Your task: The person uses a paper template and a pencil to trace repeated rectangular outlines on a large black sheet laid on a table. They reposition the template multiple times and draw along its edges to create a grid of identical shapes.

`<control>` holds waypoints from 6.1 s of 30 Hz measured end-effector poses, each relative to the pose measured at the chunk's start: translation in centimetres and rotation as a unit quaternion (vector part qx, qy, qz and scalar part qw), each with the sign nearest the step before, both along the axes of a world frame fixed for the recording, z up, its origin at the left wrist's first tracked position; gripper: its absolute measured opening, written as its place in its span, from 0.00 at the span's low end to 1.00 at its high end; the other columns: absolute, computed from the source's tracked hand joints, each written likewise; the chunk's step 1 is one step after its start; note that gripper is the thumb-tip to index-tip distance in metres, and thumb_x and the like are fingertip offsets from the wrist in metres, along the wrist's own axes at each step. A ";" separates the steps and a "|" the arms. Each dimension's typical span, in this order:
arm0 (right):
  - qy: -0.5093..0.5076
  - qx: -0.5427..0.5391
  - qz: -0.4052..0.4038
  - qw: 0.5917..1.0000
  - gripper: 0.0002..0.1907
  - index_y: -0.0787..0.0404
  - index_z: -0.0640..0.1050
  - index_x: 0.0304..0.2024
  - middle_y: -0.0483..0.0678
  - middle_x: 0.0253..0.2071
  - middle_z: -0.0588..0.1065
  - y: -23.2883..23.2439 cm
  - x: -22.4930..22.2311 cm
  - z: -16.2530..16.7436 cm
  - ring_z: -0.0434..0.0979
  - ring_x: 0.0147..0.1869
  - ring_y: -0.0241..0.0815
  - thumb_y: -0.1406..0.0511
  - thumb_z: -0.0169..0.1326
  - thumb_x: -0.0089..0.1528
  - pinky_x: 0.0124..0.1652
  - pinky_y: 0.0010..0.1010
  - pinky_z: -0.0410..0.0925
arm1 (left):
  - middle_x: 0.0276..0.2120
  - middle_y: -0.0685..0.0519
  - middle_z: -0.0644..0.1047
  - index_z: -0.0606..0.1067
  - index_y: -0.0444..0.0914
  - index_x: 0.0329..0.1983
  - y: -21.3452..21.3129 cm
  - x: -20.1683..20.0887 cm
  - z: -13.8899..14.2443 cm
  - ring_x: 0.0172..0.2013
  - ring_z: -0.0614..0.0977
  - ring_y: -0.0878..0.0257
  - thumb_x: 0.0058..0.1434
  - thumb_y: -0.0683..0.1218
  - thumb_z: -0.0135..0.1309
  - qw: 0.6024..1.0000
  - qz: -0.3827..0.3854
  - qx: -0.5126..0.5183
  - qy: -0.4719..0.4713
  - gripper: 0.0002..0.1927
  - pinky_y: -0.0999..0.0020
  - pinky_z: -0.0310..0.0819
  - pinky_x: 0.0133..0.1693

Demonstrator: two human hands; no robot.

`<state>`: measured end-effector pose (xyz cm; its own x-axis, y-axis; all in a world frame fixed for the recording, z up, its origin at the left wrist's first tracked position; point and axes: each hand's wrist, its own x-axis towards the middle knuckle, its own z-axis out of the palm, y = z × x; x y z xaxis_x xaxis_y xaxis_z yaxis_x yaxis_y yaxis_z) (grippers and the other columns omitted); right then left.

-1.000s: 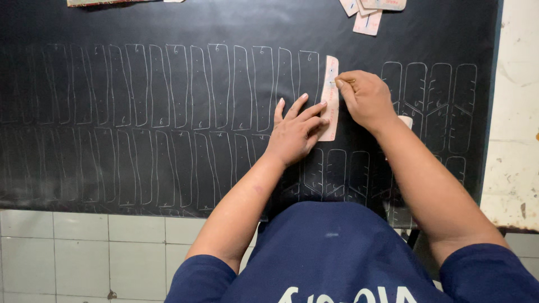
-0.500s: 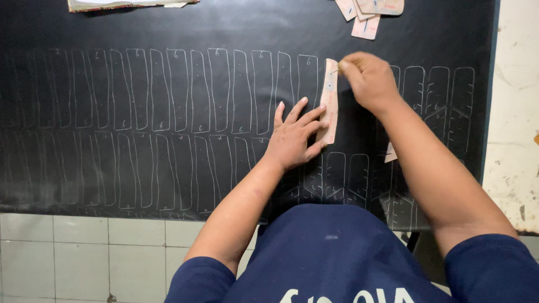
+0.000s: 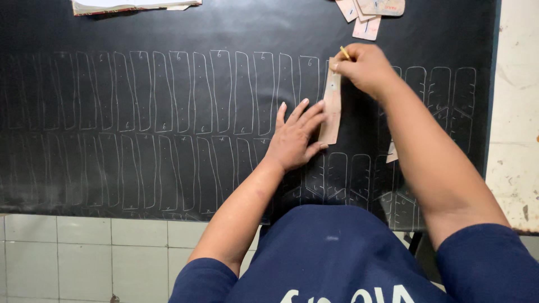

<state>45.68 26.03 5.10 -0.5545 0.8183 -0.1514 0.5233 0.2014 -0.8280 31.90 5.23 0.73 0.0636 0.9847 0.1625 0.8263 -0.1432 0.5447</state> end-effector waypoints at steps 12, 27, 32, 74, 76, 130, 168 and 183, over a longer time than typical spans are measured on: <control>0.116 0.331 0.034 0.936 0.08 0.66 0.81 0.42 0.53 0.44 0.78 -12.6 9.3 4.2 0.79 0.46 0.46 0.77 0.62 0.61 0.45 0.33 0.73 | 0.66 0.51 0.68 0.70 0.44 0.64 0.7 1.3 -0.8 0.70 0.65 0.55 0.57 0.52 0.64 0.997 0.077 0.027 -0.012 0.31 0.38 0.43 0.70; -0.026 0.336 0.026 0.941 0.14 0.64 0.82 0.43 0.50 0.47 0.79 -14.9 10.5 -1.2 0.79 0.51 0.50 0.76 0.57 0.54 0.49 0.35 0.73 | 0.68 0.50 0.65 0.70 0.44 0.65 3.2 3.3 -1.3 0.73 0.60 0.52 0.56 0.56 0.64 0.999 0.037 0.017 -0.034 0.35 0.40 0.40 0.71; -0.069 0.271 -0.030 0.959 0.17 0.65 0.81 0.51 0.53 0.49 0.74 -14.0 11.0 -1.8 0.76 0.54 0.52 0.69 0.59 0.59 0.52 0.39 0.70 | 0.69 0.49 0.62 0.68 0.46 0.67 3.3 3.3 -0.3 0.73 0.56 0.51 0.51 0.61 0.66 0.999 0.023 -0.013 -0.018 0.41 0.40 0.37 0.71; -0.105 0.210 0.039 0.971 0.30 0.58 0.77 0.63 0.54 0.56 0.69 -12.1 11.4 -3.2 0.72 0.58 0.54 0.61 0.64 0.58 0.56 0.42 0.68 | 0.73 0.50 0.59 0.72 0.51 0.65 4.0 3.2 -0.2 0.75 0.51 0.45 0.49 0.56 0.70 0.997 0.040 -0.042 -0.042 0.39 0.38 0.38 0.71; -0.109 0.210 0.036 0.971 0.30 0.58 0.77 0.63 0.55 0.56 0.69 -12.2 11.4 -3.2 0.72 0.57 0.55 0.61 0.65 0.58 0.56 0.42 0.68 | 0.73 0.50 0.59 0.72 0.51 0.65 4.1 3.2 -0.2 0.75 0.51 0.44 0.49 0.56 0.70 0.998 0.037 -0.044 -0.039 0.39 0.38 0.39 0.70; -0.073 0.166 -0.034 0.983 0.14 0.61 0.81 0.53 0.51 0.45 0.72 -5.9 11.7 -1.0 0.75 0.46 0.46 0.65 0.55 0.67 0.48 0.37 0.69 | 0.65 0.52 0.67 0.77 0.51 0.56 2.1 5.7 0.4 0.66 0.66 0.50 0.55 0.45 0.55 0.996 0.022 0.054 0.065 0.23 0.46 0.57 0.62; -0.034 0.289 0.065 0.954 0.08 0.61 0.82 0.45 0.52 0.42 0.79 -1.7 3.6 -0.4 0.80 0.46 0.54 0.63 0.56 0.72 0.45 0.41 0.71 | 0.47 0.42 0.78 0.75 0.33 0.52 2.9 9.0 -0.9 0.46 0.80 0.47 0.68 0.47 0.48 0.993 -0.025 -0.011 0.119 0.16 0.50 0.75 0.45; -0.050 0.319 0.023 0.946 0.08 0.62 0.82 0.45 0.53 0.42 0.80 0.1 5.6 -0.2 0.81 0.45 0.54 0.63 0.59 0.74 0.45 0.40 0.72 | 0.59 0.47 0.73 0.79 0.39 0.40 3.7 7.5 0.5 0.63 0.71 0.55 0.60 0.45 0.51 0.989 -0.032 0.065 0.127 0.09 0.43 0.60 0.63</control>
<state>51.32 26.10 4.91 -0.6003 0.7365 0.3117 0.5712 0.6676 -0.4775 39.36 8.91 1.20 0.1803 0.9491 0.2581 0.9208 -0.2551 0.2950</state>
